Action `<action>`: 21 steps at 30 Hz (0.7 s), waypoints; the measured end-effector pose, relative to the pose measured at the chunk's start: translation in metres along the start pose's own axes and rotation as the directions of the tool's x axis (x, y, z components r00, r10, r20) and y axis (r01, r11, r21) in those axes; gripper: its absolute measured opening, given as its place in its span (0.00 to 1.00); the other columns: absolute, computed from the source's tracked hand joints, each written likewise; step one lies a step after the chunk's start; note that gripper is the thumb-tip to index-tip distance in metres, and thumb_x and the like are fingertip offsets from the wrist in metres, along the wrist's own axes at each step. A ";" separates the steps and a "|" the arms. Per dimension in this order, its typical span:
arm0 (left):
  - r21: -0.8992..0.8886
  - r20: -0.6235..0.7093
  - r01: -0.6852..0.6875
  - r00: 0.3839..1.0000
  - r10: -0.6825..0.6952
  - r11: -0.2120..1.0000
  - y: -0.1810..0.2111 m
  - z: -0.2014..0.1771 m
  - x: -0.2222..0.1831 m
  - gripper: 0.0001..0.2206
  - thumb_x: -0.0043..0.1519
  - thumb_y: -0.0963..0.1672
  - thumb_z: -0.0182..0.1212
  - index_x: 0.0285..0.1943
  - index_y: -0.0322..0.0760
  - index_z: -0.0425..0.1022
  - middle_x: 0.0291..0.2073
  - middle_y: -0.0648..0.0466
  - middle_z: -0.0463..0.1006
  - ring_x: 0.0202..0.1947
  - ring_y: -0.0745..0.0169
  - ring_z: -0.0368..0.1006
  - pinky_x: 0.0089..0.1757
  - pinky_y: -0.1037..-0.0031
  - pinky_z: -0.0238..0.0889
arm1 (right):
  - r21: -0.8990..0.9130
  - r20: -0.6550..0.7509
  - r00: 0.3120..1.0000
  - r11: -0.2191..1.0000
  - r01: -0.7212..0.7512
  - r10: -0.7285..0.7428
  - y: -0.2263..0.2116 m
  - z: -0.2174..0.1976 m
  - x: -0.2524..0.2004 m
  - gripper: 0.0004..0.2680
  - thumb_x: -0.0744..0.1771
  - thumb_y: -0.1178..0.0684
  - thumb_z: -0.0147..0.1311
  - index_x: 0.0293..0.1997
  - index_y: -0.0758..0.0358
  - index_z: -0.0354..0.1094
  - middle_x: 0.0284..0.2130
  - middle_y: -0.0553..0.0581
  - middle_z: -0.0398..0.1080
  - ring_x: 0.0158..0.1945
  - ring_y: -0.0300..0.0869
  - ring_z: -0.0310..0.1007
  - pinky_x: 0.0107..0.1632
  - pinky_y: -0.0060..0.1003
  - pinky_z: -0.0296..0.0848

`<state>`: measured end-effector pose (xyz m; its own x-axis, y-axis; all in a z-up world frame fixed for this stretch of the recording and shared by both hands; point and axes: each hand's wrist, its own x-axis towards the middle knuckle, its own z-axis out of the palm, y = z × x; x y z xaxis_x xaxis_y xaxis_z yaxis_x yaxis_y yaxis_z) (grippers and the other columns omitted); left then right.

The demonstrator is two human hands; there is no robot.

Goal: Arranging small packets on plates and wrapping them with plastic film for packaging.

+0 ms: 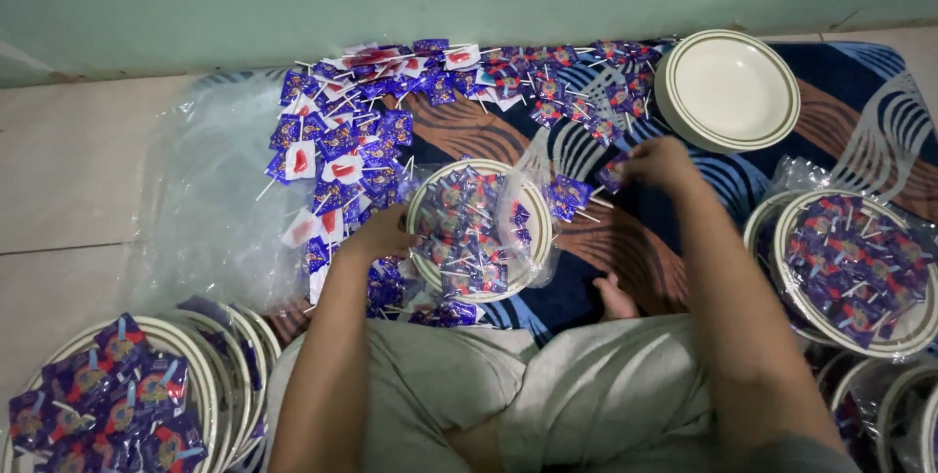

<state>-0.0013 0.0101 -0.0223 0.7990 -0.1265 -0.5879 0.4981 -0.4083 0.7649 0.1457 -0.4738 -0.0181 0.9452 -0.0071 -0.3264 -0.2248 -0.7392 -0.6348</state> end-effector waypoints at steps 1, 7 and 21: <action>-0.002 -0.001 0.000 1.000 0.000 1.000 0.003 -0.001 -0.001 0.29 0.55 0.39 0.69 0.66 0.20 0.65 0.48 0.23 0.74 0.40 0.31 0.79 0.36 0.58 0.81 | -0.002 0.001 1.000 1.000 0.001 -0.001 -0.013 -0.008 -0.007 0.14 0.61 0.54 0.70 0.46 0.72 0.76 0.33 0.71 0.76 0.33 0.53 0.79 0.32 0.42 0.77; -0.027 0.004 0.005 1.000 -0.004 1.000 0.010 0.000 -0.008 0.27 0.56 0.38 0.68 0.64 0.20 0.66 0.46 0.24 0.75 0.38 0.33 0.80 0.35 0.59 0.80 | 0.008 0.256 0.967 1.000 -0.002 -0.001 -0.111 -0.003 -0.092 0.13 0.62 0.56 0.67 0.49 0.74 0.76 0.40 0.79 0.75 0.42 0.64 0.77 0.47 0.54 0.75; -0.002 -0.002 0.037 0.999 -0.037 0.999 0.016 0.003 -0.008 0.27 0.55 0.37 0.67 0.65 0.22 0.66 0.48 0.25 0.75 0.36 0.37 0.81 0.35 0.63 0.82 | 0.098 0.374 0.927 0.994 -0.056 0.016 -0.063 0.137 -0.071 0.08 0.57 0.64 0.67 0.35 0.71 0.76 0.21 0.67 0.75 0.16 0.45 0.76 0.19 0.31 0.79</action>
